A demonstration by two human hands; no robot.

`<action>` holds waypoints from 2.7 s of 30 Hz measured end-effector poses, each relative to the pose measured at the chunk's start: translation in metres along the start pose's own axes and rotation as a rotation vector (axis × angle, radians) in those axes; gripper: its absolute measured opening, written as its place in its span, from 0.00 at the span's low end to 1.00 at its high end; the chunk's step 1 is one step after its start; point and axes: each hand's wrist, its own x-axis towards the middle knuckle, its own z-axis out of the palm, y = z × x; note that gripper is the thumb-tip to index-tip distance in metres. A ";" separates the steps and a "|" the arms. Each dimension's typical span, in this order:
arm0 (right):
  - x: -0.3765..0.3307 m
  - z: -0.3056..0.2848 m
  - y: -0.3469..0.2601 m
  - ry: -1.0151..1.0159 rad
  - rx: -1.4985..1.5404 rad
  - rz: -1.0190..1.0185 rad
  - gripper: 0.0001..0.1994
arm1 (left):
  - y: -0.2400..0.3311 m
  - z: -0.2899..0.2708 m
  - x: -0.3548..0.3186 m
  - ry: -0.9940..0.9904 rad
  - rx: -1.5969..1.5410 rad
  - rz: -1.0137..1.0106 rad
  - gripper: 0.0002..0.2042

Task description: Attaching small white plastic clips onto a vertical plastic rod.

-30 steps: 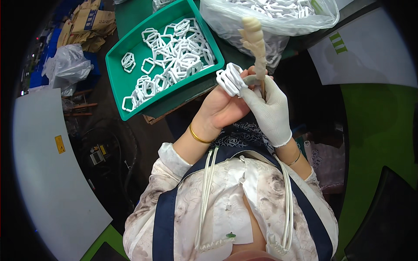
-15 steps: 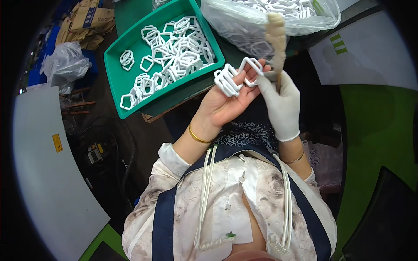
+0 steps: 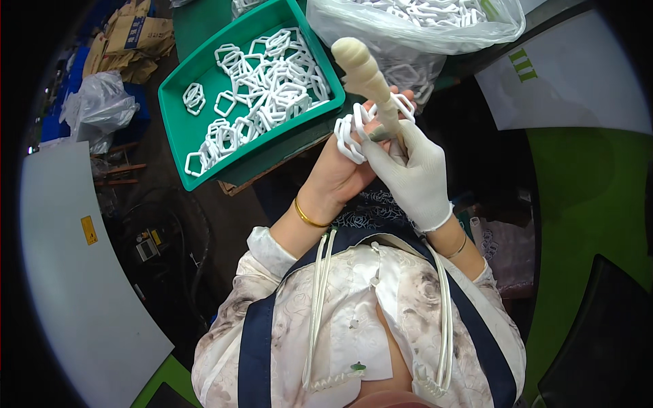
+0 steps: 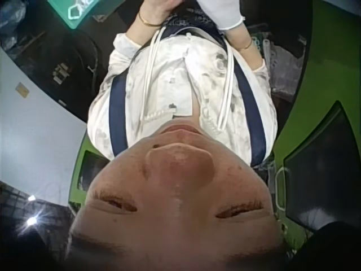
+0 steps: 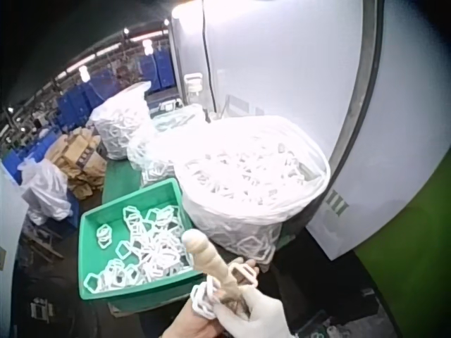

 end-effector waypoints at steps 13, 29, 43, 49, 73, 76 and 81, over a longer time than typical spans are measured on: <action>-0.002 0.005 0.013 0.064 0.099 0.103 0.12 | 0.001 0.001 -0.003 0.064 -0.081 0.024 0.26; -0.023 -0.006 0.011 -0.134 -0.200 -0.066 0.10 | 0.018 -0.008 -0.002 -0.012 -0.134 0.100 0.31; -0.023 -0.009 -0.003 -0.498 -0.264 -0.053 0.07 | 0.025 0.001 -0.002 -0.012 -0.005 0.116 0.29; -0.018 -0.025 -0.006 -0.415 0.028 -0.011 0.10 | 0.040 -0.007 -0.002 -0.045 -0.020 0.137 0.31; -0.001 -0.046 0.007 0.228 -0.078 0.036 0.14 | 0.114 0.100 0.032 -0.033 0.839 0.409 0.25; 0.002 -0.044 -0.002 0.234 -0.020 -0.041 0.13 | 0.103 0.080 0.035 0.009 0.645 0.262 0.19; 0.018 -0.037 -0.010 0.084 -0.122 -0.178 0.12 | 0.111 0.072 0.041 -0.220 0.676 0.148 0.19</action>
